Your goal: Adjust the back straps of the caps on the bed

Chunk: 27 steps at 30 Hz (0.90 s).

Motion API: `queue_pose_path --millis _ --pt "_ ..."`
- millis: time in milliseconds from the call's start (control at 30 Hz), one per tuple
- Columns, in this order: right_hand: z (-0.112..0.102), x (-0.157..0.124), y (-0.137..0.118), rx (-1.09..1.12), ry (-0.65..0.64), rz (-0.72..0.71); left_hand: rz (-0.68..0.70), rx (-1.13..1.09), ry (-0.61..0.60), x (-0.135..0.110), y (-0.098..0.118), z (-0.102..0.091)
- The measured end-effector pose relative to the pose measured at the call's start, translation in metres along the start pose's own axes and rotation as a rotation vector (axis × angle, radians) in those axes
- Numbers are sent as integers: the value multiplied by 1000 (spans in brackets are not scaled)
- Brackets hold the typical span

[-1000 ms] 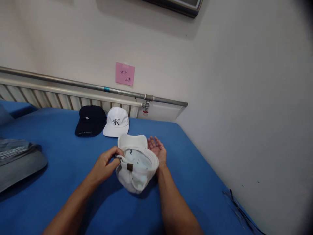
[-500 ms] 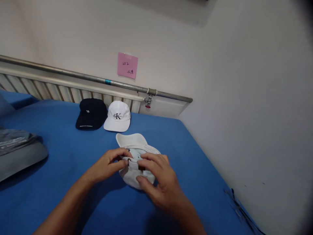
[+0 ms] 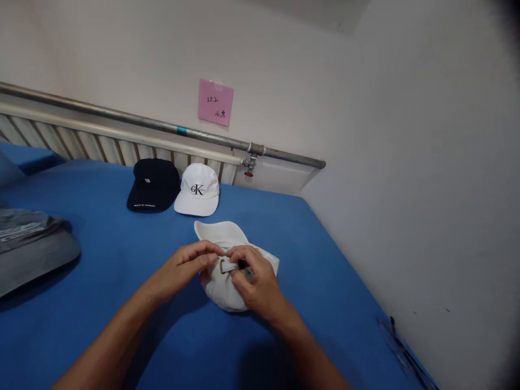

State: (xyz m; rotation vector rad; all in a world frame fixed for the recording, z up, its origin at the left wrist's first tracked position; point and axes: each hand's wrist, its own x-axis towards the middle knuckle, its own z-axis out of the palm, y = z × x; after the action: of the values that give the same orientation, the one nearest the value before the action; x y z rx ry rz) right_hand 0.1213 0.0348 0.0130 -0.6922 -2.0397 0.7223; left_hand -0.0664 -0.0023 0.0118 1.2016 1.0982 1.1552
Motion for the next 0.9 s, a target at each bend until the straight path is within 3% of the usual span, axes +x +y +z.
queue_pose_path --millis 167,300,367,467,600,733,900 --pt "-3 1 11 260 49 197 -65 28 -59 3 -4 -5" --pt "-16 0 15 467 -188 216 -136 107 -198 3 -6 -4" --pt "-22 -2 16 571 -129 219 -157 163 -219 3 -5 -3" --pt "-23 -7 14 392 14 254 -169 264 -248 2 -3 -1" --pt "-11 -13 6 34 -46 196 -177 213 -278 2 -2 3" --pt "-1 -15 3 -44 3 199 -74 226 -257 3 -5 7" --pt "2 -18 5 -168 -14 193 23 437 -199 2 -6 15"
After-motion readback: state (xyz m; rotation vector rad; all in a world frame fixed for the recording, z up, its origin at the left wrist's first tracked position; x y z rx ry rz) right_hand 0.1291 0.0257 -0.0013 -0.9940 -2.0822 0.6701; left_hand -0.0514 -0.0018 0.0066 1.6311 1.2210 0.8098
